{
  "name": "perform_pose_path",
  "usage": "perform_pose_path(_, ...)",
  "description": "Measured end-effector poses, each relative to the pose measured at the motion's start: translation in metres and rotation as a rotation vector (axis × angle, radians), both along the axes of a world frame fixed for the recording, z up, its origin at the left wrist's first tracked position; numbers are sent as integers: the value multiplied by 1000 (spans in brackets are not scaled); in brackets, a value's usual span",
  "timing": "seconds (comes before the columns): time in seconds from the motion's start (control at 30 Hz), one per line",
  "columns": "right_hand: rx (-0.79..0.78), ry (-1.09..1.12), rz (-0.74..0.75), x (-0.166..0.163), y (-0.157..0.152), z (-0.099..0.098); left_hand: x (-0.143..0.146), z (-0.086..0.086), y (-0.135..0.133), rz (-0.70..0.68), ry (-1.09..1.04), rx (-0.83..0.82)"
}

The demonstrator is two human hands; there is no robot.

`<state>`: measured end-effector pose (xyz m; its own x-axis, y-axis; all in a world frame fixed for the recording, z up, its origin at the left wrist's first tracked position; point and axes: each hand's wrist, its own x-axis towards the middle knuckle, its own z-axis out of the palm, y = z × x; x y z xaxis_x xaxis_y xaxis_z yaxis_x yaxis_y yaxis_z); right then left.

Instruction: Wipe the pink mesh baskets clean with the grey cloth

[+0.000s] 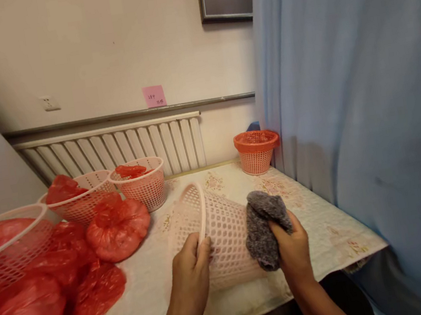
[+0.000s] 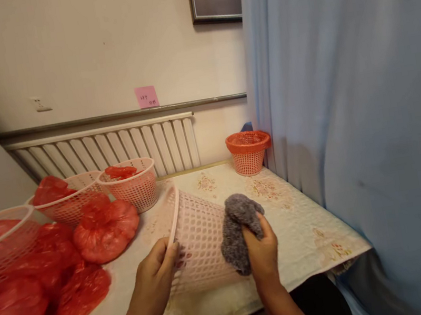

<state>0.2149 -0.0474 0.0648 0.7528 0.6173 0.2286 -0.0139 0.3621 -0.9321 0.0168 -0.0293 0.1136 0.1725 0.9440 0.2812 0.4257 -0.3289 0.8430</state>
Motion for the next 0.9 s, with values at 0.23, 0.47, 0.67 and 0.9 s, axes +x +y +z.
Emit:
perform_pose_path(0.23, 133, -920, 202, -50, -1, 8, 12, -54, 3, -43, -405, -162)
perform_pose_path(0.47, 106, -1211, 235, -59, -6, -7, 6, -81, 0, -163, -443, -183)
perform_pose_path(0.67, 62, -1224, 187, -50, 4, -8, 5, -85, -10, -155, -266, -166)
perform_pose_path(0.9, 12, -1183, 23, -11, 33, -24, 9, -92, -8, -171, -165, -188)
